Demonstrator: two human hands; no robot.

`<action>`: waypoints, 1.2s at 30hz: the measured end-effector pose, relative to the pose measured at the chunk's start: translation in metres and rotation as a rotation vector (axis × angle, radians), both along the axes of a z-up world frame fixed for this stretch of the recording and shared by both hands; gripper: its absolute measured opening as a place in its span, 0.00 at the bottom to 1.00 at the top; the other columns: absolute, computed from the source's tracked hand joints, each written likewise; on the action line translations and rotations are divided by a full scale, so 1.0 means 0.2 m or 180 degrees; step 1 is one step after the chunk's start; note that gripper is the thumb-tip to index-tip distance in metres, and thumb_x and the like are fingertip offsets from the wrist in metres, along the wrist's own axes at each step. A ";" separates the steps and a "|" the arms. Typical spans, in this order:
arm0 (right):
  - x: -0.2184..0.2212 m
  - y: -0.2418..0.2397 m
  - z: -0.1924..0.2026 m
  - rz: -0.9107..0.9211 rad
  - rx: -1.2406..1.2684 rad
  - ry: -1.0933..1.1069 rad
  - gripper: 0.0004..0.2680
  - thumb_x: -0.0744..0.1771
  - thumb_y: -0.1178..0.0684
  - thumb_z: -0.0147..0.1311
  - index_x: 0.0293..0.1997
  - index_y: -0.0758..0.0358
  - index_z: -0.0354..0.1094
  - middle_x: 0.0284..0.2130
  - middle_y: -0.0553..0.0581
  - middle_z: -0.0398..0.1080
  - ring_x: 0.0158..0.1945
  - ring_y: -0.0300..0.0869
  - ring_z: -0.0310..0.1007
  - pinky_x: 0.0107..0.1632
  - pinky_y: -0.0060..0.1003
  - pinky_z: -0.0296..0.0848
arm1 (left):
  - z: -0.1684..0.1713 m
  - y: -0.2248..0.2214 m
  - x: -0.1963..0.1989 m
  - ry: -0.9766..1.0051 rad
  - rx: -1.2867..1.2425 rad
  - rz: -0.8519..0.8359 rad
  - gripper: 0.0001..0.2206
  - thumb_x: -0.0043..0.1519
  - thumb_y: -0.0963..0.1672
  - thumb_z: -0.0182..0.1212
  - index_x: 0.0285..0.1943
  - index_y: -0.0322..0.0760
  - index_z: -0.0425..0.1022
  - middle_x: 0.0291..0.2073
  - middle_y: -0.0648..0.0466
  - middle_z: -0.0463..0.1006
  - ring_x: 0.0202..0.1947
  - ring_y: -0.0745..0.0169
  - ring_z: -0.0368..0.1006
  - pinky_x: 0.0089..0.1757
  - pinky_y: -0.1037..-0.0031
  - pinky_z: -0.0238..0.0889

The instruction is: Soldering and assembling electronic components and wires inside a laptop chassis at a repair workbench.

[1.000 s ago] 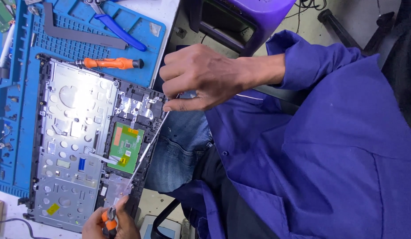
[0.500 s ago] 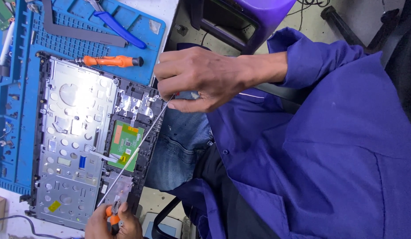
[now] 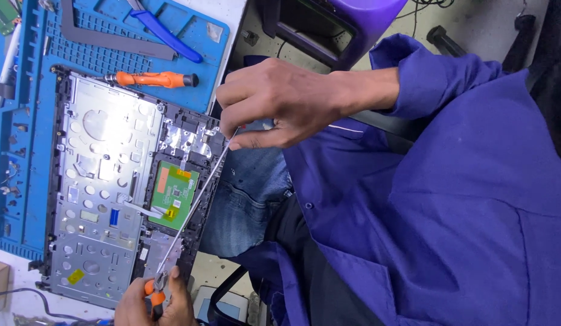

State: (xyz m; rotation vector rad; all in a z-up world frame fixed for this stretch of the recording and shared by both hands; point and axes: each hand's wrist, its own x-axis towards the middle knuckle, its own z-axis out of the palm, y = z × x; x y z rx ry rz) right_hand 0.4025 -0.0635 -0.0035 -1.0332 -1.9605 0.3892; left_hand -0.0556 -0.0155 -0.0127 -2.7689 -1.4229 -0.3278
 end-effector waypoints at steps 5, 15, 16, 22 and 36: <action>0.03 -0.01 0.05 0.0052 -0.0016 0.0073 0.02 0.72 0.60 0.54 0.43 0.65 0.68 0.35 0.59 0.62 0.36 0.51 0.64 0.36 0.45 0.62 | 0.20 -0.03 0.23 0.0591 -0.0835 0.0708 0.22 0.64 0.54 0.64 0.30 0.33 0.69 0.20 0.47 0.65 0.25 0.48 0.60 0.32 0.61 0.54; 0.15 -0.03 0.18 0.0144 0.0090 0.0039 0.04 0.73 0.57 0.56 0.43 0.66 0.73 0.35 0.58 0.69 0.36 0.51 0.69 0.39 0.43 0.65 | 0.28 -0.11 0.36 0.0002 -0.0162 0.0363 0.13 0.69 0.44 0.74 0.38 0.31 0.76 0.29 0.46 0.72 0.32 0.46 0.67 0.37 0.61 0.60; 0.15 -0.04 0.19 0.0153 0.0095 0.0048 0.04 0.73 0.57 0.56 0.43 0.66 0.73 0.35 0.58 0.69 0.36 0.51 0.69 0.39 0.43 0.65 | 0.27 -0.11 0.34 0.0010 -0.0157 0.0373 0.13 0.69 0.44 0.74 0.38 0.31 0.76 0.29 0.46 0.72 0.32 0.46 0.67 0.37 0.61 0.60; 0.16 -0.04 0.18 0.0078 -0.0020 0.0199 0.03 0.72 0.59 0.60 0.43 0.67 0.75 0.34 0.59 0.70 0.35 0.49 0.71 0.37 0.41 0.67 | 0.09 -0.05 0.22 -0.0233 0.0411 0.0089 0.14 0.69 0.48 0.73 0.41 0.31 0.80 0.31 0.47 0.76 0.32 0.41 0.70 0.36 0.59 0.61; 0.23 -0.44 -0.98 -0.1160 -0.2102 0.0760 0.09 0.76 0.61 0.66 0.64 0.67 0.76 0.49 0.59 0.63 0.46 0.44 0.60 0.47 0.34 0.52 | 0.06 0.04 0.30 -0.0535 0.0606 -0.0357 0.18 0.61 0.52 0.70 0.35 0.32 0.77 0.30 0.47 0.81 0.32 0.48 0.80 0.32 0.63 0.70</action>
